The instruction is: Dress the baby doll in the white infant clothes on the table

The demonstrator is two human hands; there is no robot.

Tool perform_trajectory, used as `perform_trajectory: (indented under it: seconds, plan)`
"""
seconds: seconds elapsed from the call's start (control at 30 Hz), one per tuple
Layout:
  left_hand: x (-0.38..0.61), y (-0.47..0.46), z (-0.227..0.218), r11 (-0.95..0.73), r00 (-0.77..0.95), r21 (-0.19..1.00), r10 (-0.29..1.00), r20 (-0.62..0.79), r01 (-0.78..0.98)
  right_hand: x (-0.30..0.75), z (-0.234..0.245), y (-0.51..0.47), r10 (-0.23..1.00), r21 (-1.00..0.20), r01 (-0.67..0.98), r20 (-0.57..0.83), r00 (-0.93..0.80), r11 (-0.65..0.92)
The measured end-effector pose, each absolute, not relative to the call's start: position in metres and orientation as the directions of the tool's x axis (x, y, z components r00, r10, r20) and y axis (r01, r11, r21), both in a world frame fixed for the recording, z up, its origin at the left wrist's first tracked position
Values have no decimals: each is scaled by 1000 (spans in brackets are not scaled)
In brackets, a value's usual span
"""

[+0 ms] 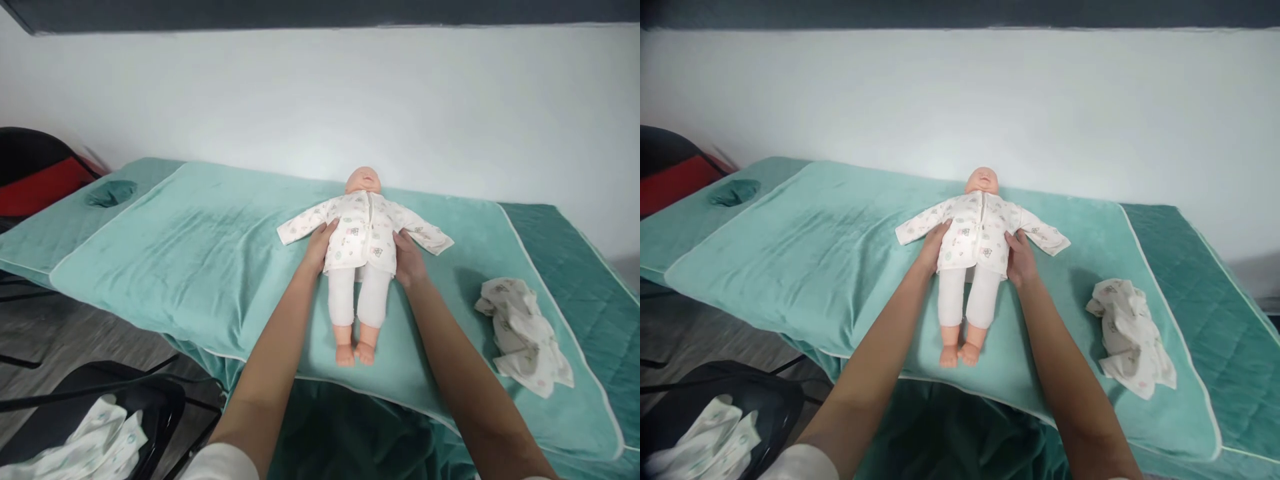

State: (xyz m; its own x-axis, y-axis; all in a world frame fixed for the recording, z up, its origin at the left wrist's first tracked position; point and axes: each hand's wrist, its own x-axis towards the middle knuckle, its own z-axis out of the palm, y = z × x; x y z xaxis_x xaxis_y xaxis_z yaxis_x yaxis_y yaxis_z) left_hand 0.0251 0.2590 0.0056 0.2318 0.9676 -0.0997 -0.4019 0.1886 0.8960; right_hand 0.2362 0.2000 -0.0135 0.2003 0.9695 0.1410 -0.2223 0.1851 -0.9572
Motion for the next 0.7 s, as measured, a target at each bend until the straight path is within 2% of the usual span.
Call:
perform_trajectory:
  seconds: [0.1,0.33,0.43,0.53,0.7]
  plan:
    - [34,275,2,175,233,903,969,-87,-393,242,-13,213,965,-954,-236,129,230,184]
    - [40,287,2,172,218,913,971,-95,-370,240,-1,215,975,-907,-407,21,220,111]
    - [35,286,3,212,131,871,976,-171,-443,254,-3,214,976,-891,-451,-45,214,58]
    - [26,288,2,245,55,779,964,-262,-578,279,-7,211,941,-848,-528,-136,311,52]
    - [8,303,2,127,-163,758,942,-295,-639,318,-6,201,855,-754,-652,-286,433,78]
